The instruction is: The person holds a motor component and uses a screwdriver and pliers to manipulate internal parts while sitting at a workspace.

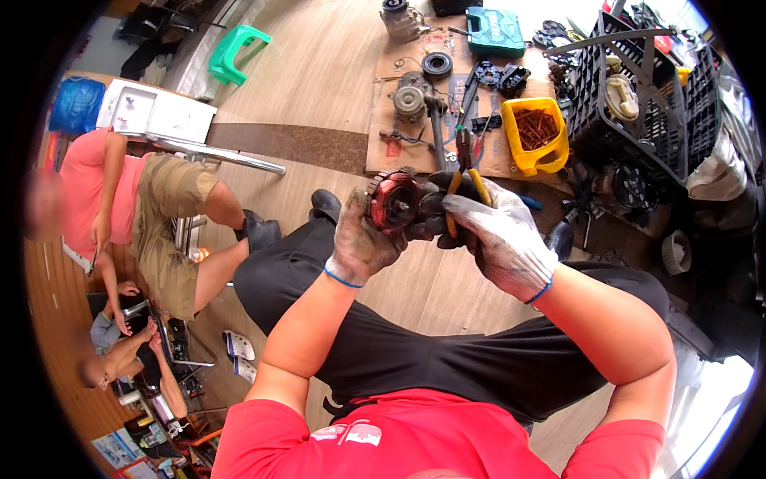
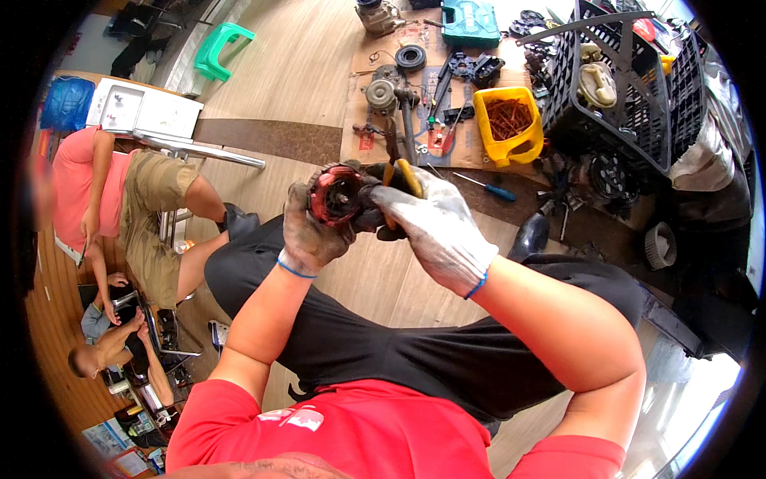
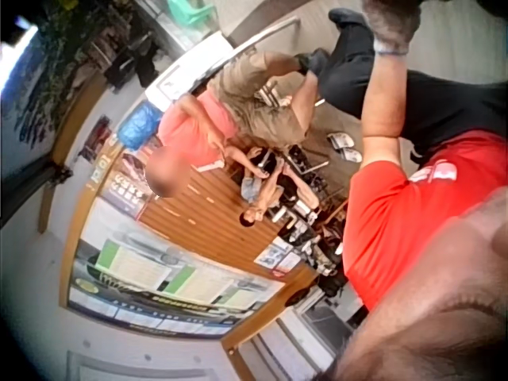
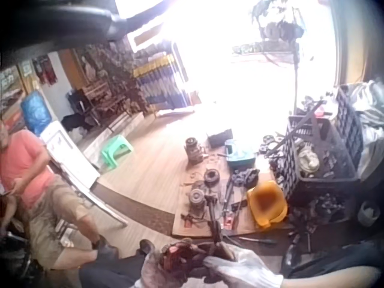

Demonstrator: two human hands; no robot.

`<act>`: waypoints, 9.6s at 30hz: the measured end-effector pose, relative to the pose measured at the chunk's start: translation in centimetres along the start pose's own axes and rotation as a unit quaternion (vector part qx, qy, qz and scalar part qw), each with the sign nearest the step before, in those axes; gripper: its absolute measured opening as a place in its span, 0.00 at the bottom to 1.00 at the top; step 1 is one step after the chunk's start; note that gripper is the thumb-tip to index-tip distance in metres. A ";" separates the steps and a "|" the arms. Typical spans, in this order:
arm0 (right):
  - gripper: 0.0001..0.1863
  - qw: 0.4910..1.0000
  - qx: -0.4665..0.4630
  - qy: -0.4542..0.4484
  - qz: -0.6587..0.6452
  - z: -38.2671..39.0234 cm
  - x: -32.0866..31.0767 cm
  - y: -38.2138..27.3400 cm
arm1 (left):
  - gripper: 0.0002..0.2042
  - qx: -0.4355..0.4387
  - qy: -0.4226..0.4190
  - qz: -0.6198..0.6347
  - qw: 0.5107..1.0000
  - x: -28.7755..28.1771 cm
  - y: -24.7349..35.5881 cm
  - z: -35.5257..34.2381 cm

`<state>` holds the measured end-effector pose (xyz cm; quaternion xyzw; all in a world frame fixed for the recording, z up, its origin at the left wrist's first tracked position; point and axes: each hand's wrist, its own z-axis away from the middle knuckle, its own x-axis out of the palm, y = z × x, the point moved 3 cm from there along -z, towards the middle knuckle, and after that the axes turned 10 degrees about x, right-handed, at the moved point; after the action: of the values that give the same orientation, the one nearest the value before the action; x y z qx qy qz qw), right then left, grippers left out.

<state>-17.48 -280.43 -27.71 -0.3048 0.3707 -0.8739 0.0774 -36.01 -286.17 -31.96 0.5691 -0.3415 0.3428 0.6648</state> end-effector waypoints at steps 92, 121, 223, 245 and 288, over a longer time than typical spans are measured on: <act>0.07 0.531 -0.306 0.193 0.766 -2.4 0.5 -0.8 | 0.12 0.175 0.223 -0.194 0.939 -0.5 0.9 0.9; 0.06 0.409 -0.303 0.259 0.821 -2.4 0.7 0.7 | 0.13 0.197 0.207 -0.245 0.926 0.0 0.1 0.8; 0.27 0.622 0.212 0.214 0.722 -11.4 -25.1 3.8 | 0.16 0.069 0.344 -0.151 0.924 -1.3 2.9 0.6; 0.18 0.558 0.215 0.543 0.590 -21.9 -32.2 4.9 | 0.16 0.023 0.253 -0.352 0.901 -2.0 2.0 0.7; 0.19 0.979 0.055 -0.002 0.196 -0.8 4.1 0.8 | 0.30 0.228 0.159 -0.301 0.912 0.9 2.3 -0.7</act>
<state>-21.35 -282.03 -26.73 -0.2228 0.3745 -0.8603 0.2646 -37.38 -285.12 -30.07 0.7193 0.0435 0.2806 0.6340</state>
